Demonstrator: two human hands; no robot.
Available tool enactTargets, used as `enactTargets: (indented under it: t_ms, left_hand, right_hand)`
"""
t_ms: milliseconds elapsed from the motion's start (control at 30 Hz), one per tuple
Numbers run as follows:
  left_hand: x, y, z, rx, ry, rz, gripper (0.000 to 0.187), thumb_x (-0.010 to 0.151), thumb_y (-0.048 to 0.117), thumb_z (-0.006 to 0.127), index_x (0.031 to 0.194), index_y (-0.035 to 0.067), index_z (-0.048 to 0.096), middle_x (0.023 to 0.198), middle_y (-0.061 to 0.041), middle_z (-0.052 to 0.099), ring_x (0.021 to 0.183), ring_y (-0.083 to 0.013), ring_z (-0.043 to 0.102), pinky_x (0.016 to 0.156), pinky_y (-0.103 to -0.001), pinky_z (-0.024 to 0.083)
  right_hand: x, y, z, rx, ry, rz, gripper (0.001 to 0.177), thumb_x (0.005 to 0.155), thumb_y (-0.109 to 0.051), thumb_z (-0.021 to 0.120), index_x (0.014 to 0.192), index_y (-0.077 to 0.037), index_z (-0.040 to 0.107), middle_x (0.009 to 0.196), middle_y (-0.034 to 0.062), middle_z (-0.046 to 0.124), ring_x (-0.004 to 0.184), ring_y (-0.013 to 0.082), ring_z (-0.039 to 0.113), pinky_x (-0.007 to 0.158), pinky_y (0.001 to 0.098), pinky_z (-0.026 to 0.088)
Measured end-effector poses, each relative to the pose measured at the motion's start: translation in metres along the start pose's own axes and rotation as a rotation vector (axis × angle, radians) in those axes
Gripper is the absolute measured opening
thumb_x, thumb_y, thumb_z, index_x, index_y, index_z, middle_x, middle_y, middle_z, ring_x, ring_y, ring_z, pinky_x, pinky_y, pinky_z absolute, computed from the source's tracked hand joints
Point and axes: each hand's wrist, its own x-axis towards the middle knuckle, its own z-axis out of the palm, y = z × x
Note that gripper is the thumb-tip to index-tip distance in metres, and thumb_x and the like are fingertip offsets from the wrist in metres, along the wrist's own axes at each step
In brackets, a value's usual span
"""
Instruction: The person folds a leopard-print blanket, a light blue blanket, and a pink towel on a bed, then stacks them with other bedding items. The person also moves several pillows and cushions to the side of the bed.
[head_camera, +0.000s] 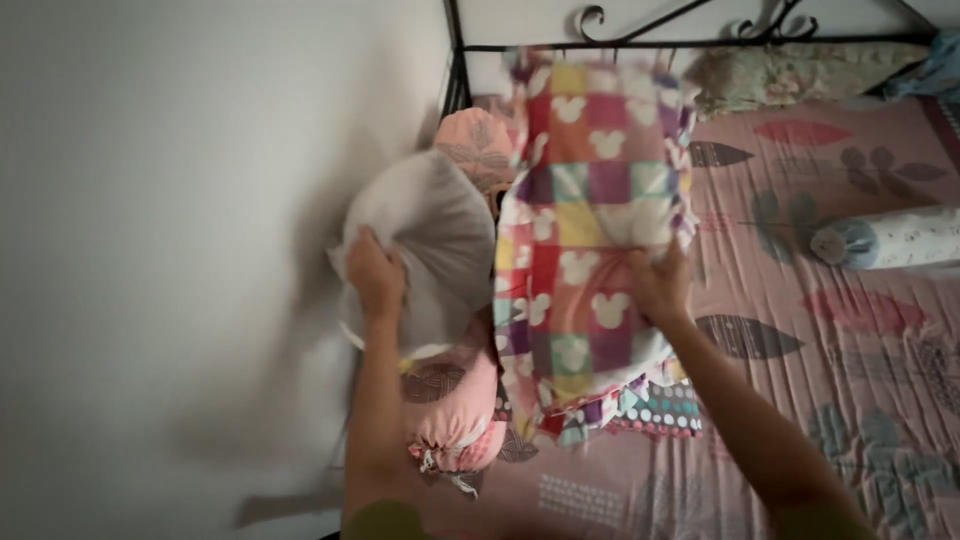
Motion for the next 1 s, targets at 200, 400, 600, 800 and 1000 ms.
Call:
enactTargets:
  t_ms: [200,400,600,800,1000]
  left_hand:
    - [0.026,0.0,-0.116,-0.147,0.446,0.128,0.057,0.095,0.025,0.075,0.138,-0.007,0.054,0.12,-0.027,0.065,0.11,-0.0437,0.065,0.101,-0.051,0.049]
    - [0.039,0.001,-0.169,-0.144,0.686,0.489,0.046,0.093,0.036,0.07,0.11,-0.006,0.06,0.093,-0.018,0.057,0.082,-0.041,0.059,0.082,-0.051,0.05]
    - [0.04,0.024,-0.194,0.097,0.852,0.53,0.037,0.094,0.041,0.069,0.099,0.006,0.062,0.083,-0.004,0.051,0.073,-0.0259,0.055,0.072,-0.04,0.047]
    - [0.031,0.015,-0.217,-0.117,0.763,0.484,0.044,0.101,0.034,0.064,0.112,-0.008,0.057,0.093,-0.022,0.057,0.081,-0.0454,0.06,0.076,-0.052,0.051]
    - [0.031,0.001,-0.226,-0.188,0.836,0.402,0.036,0.104,0.031,0.063,0.111,-0.004,0.059,0.086,-0.014,0.055,0.071,-0.0371,0.057,0.071,-0.044,0.051]
  right_hand:
    - [-0.009,0.011,0.092,-0.274,0.002,0.067,0.071,0.083,-0.023,0.073,0.15,-0.014,0.053,0.102,0.0301,0.071,0.101,0.0503,0.067,0.086,0.0623,0.05]
    - [-0.012,-0.001,0.165,-0.134,-0.006,-0.017,0.07,0.085,-0.021,0.073,0.15,-0.007,0.05,0.104,0.0351,0.069,0.104,0.0528,0.066,0.082,0.0633,0.051]
    - [-0.004,0.062,0.213,-0.153,-0.192,0.227,0.072,0.088,-0.039,0.071,0.152,-0.018,0.046,0.123,0.0313,0.067,0.119,0.0483,0.062,0.103,0.0589,0.049]
    - [-0.013,0.09,0.27,-0.213,-0.269,0.301,0.038,0.098,-0.018,0.057,0.134,-0.013,0.067,0.122,0.0183,0.072,0.12,0.0392,0.065,0.105,0.0526,0.051]
    - [-0.026,0.072,0.283,-0.56,-0.207,0.167,0.041,0.101,-0.016,0.057,0.138,0.0,0.053,0.138,0.0238,0.055,0.137,0.037,0.046,0.116,0.0485,0.036]
